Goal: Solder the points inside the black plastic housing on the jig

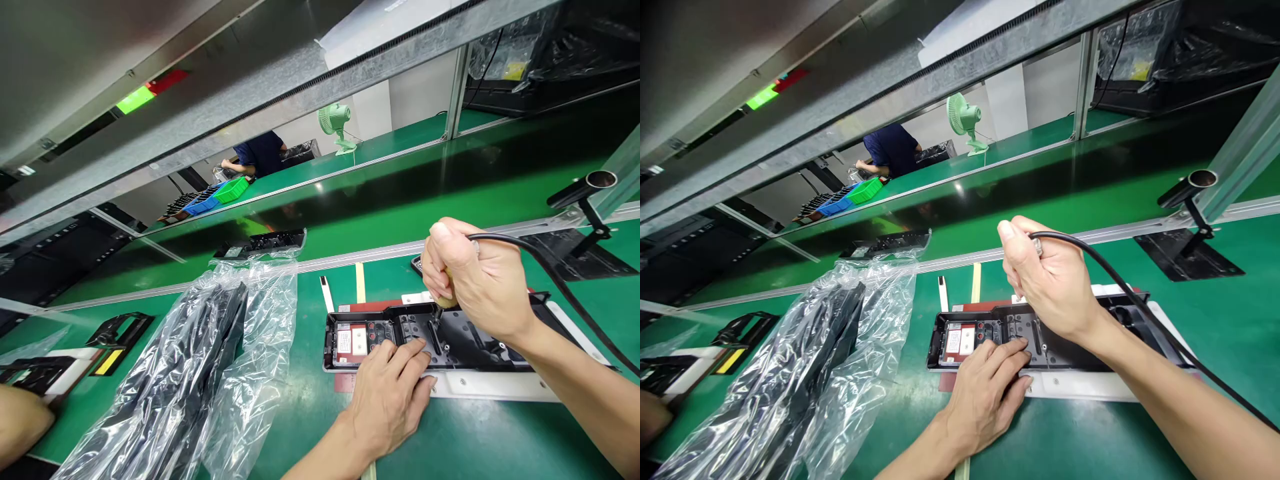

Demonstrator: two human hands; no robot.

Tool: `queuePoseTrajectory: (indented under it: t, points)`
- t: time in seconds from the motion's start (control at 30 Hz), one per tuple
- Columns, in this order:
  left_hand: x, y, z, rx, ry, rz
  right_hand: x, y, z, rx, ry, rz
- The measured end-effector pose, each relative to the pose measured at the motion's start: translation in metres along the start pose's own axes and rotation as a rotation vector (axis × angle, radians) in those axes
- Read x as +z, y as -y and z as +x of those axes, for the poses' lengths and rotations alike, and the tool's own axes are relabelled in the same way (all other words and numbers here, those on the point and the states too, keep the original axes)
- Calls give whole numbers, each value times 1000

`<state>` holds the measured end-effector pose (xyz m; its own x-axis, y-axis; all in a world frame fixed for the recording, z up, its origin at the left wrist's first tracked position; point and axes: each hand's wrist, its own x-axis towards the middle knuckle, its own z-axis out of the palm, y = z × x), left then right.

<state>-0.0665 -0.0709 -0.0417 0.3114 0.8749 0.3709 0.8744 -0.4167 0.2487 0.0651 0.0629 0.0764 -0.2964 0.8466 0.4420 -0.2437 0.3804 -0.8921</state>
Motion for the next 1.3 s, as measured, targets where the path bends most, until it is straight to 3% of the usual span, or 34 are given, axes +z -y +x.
queuePoseTrajectory:
  t: [1.3]
  points:
    - [0,0,0,1,9,-10,3,1,0,10,-25,75]
